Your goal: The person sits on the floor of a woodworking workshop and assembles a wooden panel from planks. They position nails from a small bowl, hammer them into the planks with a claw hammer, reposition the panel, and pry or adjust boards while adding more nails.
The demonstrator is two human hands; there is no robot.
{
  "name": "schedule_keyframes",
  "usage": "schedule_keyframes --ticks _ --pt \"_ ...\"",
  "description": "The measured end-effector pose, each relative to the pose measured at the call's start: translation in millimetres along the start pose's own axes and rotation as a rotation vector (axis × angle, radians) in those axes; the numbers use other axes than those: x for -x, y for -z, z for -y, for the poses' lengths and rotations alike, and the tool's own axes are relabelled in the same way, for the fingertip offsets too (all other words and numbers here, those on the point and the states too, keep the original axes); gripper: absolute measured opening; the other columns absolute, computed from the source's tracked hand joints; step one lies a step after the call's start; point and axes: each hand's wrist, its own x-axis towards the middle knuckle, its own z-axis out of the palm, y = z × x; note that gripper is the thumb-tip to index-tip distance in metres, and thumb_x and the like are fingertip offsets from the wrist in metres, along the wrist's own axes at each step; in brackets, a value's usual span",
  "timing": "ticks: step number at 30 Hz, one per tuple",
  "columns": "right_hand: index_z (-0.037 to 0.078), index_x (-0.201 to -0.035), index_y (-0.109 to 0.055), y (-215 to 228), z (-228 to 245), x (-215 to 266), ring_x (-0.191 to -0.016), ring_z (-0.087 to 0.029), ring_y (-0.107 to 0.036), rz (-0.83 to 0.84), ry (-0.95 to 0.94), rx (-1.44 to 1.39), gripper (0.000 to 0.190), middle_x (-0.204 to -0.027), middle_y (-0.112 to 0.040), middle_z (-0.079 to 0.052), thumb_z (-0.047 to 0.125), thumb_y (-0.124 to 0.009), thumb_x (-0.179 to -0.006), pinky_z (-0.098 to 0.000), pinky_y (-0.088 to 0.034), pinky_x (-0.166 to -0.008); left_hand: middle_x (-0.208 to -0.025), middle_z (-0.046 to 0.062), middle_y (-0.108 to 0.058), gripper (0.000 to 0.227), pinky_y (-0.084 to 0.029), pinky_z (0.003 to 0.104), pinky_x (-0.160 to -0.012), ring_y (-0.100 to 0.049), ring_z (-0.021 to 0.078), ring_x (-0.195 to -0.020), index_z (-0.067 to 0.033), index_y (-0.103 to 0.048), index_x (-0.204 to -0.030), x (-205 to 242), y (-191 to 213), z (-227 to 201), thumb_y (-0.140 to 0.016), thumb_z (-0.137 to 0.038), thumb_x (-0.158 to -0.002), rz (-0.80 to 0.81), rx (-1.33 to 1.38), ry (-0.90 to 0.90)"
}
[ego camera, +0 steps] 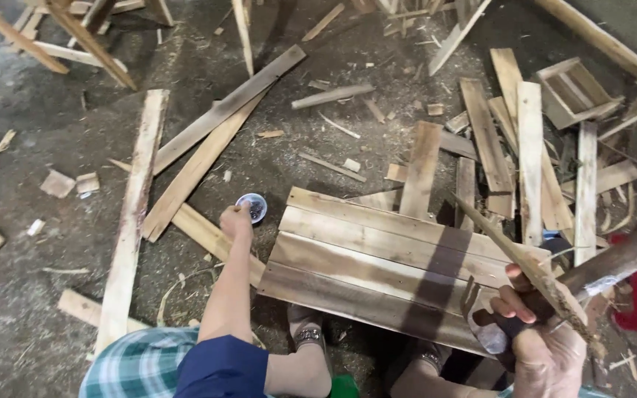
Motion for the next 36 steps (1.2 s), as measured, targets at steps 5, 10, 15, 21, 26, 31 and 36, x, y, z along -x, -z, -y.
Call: schedule_keyframes --ticks 5,10,15,21,26,31,36 --pt "-0.002 -0.114 -0.069 8.9 -1.0 -17.1 -0.047 -0.006 -0.051 -0.003 -0.074 -0.035 0.027 -0.096 -0.075 -0.017 0.005 -0.073 -0.088 -0.0183 -0.046 -0.044 -0.097 0.016 -0.066 0.037 -0.053 0.037 -0.08 -0.064 0.0252 -0.085 0.0009 -0.071 -0.101 77.4 6.2 -98.4 -0.069 -0.033 -0.087 -0.043 0.449 -0.384" --pt "0.005 -0.116 -0.062 -3.3 -30.4 -17.1 -0.049 -0.007 -0.048 0.125 -0.095 -0.05 0.026 -0.085 -0.066 -0.008 0.008 -0.069 -0.091 -0.0188 -0.044 -0.044 -0.103 0.005 -0.061 0.023 -0.047 0.033 -0.086 -0.055 0.0171 -0.095 -0.0099 -0.063 -0.114 296.1 80.8 -204.7 -0.048 -0.022 -0.101 0.405 0.741 -0.751" --pt "0.013 -0.117 -0.066 -12.1 -46.0 -7.6 -0.092 -0.011 -0.062 -0.09 -0.104 0.082 0.03 -0.121 -0.062 0.002 0.009 -0.066 -0.088 -0.0231 -0.052 -0.064 -0.159 0.011 -0.037 0.117 -0.028 0.056 -0.134 -0.038 0.0281 -0.151 -0.0089 -0.03 -0.153 425.4 151.8 -204.1 -0.046 -0.095 -0.075 1.003 0.879 -1.202" --pt "0.013 -0.118 -0.065 2.9 -43.6 -9.5 -0.074 -0.013 -0.063 -0.14 -0.125 0.094 0.026 -0.107 -0.068 -0.005 0.013 -0.066 -0.091 -0.024 -0.051 -0.056 -0.169 0.024 -0.02 0.133 -0.027 0.064 -0.131 -0.029 0.042 -0.156 -0.0187 0.005 -0.164 435.3 169.6 -209.6 -0.073 -0.061 -0.066 1.052 0.755 -1.395" --pt "0.014 -0.107 -0.066 5.0 -31.5 -4.8 -0.08 -0.014 -0.054 -0.173 -0.152 0.023 0.019 -0.117 -0.063 -0.005 0.012 -0.067 -0.089 -0.0242 -0.045 -0.052 -0.163 0.003 -0.04 0.091 -0.02 0.068 -0.131 -0.031 0.0296 -0.157 -0.0213 -0.033 -0.159 421.9 163.6 -211.1 -0.075 -0.051 -0.083 1.518 0.841 -1.065" --pt "0.013 -0.109 -0.067 16.3 -29.0 -6.0 -0.082 -0.015 -0.058 -0.184 -0.14 0.047 0.021 -0.11 -0.065 -0.005 0.013 -0.068 -0.088 -0.0268 -0.046 -0.054 -0.159 0.009 -0.04 0.095 -0.031 0.061 -0.129 -0.038 0.0306 -0.15 -0.0168 -0.035 -0.151 442.1 164.6 -211.4 -0.08 -0.053 -0.076 1.337 0.901 -1.146" --pt "0.011 -0.108 -0.067 14.5 -29.4 -6.8 -0.104 -0.015 -0.06 -0.251 -0.127 0.06 0.018 -0.111 -0.065 0.0 0.01 -0.065 -0.09 -0.0294 -0.045 -0.091 -0.114 0.013 -0.054 0.056 -0.052 0.044 -0.092 -0.059 0.0278 -0.105 -0.007 -0.051 -0.107 450.1 174.7 -198.9 -0.072 -0.052 -0.083 0.741 0.723 -1.319"
